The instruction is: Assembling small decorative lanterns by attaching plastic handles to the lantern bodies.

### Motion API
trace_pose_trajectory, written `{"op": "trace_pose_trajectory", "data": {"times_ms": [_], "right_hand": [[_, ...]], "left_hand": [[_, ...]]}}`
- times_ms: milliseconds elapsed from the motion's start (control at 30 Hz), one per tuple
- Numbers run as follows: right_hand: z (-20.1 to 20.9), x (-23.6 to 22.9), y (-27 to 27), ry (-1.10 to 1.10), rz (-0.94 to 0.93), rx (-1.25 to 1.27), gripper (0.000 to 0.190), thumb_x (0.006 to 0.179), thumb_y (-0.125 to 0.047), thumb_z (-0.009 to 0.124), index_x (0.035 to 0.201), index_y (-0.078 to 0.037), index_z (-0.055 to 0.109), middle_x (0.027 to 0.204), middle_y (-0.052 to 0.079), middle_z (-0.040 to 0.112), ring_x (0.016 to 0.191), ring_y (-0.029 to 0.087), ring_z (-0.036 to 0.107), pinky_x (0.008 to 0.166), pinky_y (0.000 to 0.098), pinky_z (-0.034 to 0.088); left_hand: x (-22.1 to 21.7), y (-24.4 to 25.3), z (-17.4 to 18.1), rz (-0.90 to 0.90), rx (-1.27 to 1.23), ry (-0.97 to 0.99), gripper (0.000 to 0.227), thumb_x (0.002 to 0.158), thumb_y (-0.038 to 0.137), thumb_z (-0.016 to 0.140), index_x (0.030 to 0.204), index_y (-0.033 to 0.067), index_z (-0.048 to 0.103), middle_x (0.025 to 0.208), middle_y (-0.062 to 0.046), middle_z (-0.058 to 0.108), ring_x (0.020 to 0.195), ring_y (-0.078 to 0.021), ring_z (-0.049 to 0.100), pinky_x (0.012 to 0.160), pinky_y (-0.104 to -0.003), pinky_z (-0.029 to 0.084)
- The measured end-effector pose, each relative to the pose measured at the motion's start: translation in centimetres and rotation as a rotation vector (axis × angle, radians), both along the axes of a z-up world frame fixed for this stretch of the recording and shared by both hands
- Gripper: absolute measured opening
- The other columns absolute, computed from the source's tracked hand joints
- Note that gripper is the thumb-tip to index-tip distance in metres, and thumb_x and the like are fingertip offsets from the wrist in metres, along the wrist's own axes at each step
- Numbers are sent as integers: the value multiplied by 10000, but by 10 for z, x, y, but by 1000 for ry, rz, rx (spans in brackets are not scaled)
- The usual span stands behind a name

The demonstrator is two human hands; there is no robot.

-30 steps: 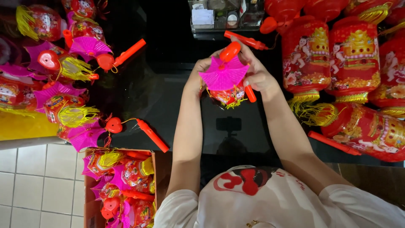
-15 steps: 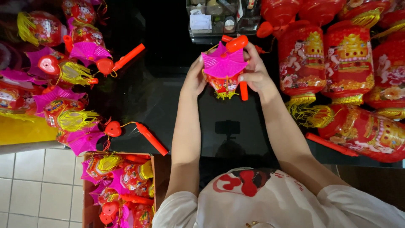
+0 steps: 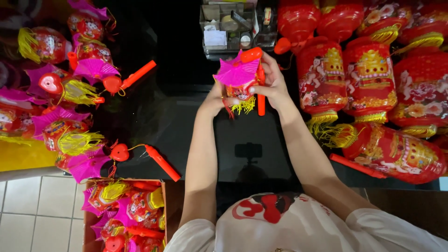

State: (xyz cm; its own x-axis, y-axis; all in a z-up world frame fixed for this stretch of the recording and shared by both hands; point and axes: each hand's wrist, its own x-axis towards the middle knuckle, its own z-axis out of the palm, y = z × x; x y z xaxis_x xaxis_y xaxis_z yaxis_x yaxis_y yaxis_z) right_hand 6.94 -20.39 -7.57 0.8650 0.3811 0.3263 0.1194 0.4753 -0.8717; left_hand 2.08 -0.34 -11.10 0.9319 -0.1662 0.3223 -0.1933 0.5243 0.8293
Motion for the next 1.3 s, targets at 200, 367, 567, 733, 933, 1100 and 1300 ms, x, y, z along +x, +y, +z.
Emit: {"op": "trace_pose_trajectory", "data": {"times_ms": [200, 367, 567, 733, 933, 1100, 1300], "right_hand": [[8, -5, 0, -19, -40, -101, 844, 859, -32, 807, 1580, -117, 379, 1392, 107, 626, 1295, 217, 607, 1130, 422, 499], [-4, -4, 1, 8, -81, -194, 674, 961, -51, 742, 1555, -88, 427, 1353, 130, 637, 1179, 199, 654, 1005, 383, 564], [15, -17, 5, 31, -160, -206, 468, 1004, 4, 640, 1461, -43, 548, 1267, 137, 636, 821, 155, 655, 644, 280, 587], [11, -27, 1, 142, -268, -78, 400, 1024, -34, 551, 1416, 37, 526, 1061, 172, 635, 562, 119, 542, 473, 244, 458], [6, -46, -8, 22, -319, -279, 370, 1095, -160, 558, 1411, 30, 533, 935, 154, 715, 802, 183, 693, 740, 280, 549], [6, -58, 0, -7, -228, -102, 567, 984, -40, 661, 1491, -8, 409, 1194, 162, 602, 853, 183, 606, 730, 314, 524], [-27, -44, -14, 141, -192, 5, 758, 798, 62, 833, 1443, 17, 437, 927, 166, 620, 431, 130, 513, 294, 229, 366]], "left_hand": [[-4, -12, 22, 190, 132, 99, 692, 738, -31, 916, 1355, 90, 628, 1204, -119, 724, 1101, -246, 704, 943, -446, 595], [9, 3, -1, 331, 1, 90, 680, 838, 46, 868, 1431, 85, 536, 1288, -145, 676, 1152, -266, 679, 983, -477, 583], [4, 2, 3, 247, -227, 365, 813, 897, 97, 822, 1557, 59, 348, 1399, -201, 506, 1299, -347, 571, 1113, -580, 455], [15, 10, -21, 109, -129, 284, 597, 895, 265, 753, 1418, 142, 493, 1266, -139, 638, 1130, -239, 682, 967, -431, 616], [29, 6, -41, 22, -315, 227, 508, 936, 179, 669, 1407, 76, 508, 1288, -188, 658, 1166, -295, 692, 936, -472, 628], [19, 0, -37, -44, -301, 151, 667, 892, 27, 683, 1505, 75, 424, 1402, -192, 590, 1260, -331, 638, 1013, -508, 573], [3, -14, -4, -37, -137, 79, 654, 967, 33, 739, 1550, 82, 448, 1495, -140, 526, 1349, -284, 549, 1103, -494, 486]]}}
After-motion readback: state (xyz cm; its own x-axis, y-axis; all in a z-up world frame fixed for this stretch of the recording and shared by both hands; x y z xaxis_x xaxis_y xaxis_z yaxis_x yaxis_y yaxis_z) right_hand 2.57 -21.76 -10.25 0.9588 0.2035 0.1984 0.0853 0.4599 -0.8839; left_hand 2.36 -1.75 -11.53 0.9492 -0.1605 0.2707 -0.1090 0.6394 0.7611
